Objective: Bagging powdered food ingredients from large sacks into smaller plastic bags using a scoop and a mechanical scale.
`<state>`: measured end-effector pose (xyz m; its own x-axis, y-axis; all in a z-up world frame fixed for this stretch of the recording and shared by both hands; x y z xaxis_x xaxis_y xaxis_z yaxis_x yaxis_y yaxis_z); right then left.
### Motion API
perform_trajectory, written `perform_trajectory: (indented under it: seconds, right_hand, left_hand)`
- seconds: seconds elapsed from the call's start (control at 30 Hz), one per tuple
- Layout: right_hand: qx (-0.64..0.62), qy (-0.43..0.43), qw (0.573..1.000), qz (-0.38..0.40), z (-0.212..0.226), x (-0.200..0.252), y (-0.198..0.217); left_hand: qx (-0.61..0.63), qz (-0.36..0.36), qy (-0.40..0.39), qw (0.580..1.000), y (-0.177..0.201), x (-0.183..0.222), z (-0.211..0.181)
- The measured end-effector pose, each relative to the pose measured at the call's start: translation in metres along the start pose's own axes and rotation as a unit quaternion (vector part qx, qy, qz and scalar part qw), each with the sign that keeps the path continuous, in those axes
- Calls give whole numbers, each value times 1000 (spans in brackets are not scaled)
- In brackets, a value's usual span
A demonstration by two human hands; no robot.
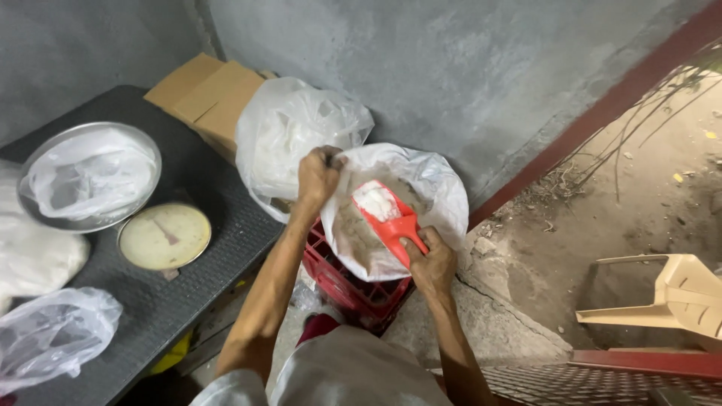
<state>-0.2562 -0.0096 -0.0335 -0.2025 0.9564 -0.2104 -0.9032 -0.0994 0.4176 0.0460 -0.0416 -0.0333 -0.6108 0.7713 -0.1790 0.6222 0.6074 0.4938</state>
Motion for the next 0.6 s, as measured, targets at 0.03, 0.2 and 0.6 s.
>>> perform_trajectory:
  seconds: [0.03, 0.2, 0.6]
  right_hand:
    - [-13, -24, 1000, -11, -6, 1, 2]
    - [0, 12, 999, -34, -20, 4, 13]
    - [-65, 95, 993, -34, -14, -5, 30]
  left_hand:
    - [-10, -12, -64, 998, -3, 1, -7]
    - [-29, -31, -156, 987, 2, 8, -22]
    - [208, 14, 18, 978, -22, 1, 34]
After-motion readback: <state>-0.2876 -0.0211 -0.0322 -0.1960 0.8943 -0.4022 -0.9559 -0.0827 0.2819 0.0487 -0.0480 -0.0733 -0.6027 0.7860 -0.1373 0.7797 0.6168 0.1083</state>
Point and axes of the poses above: each hand's wrist, its own x-axis away from the middle knuckle, its own y-axis out of the back of the hand, z = x × y, the point moved 5 cm from there along -x, towards the middle knuckle, and after that the axes turned 7 degrees about -x, right-handed, at the moved point
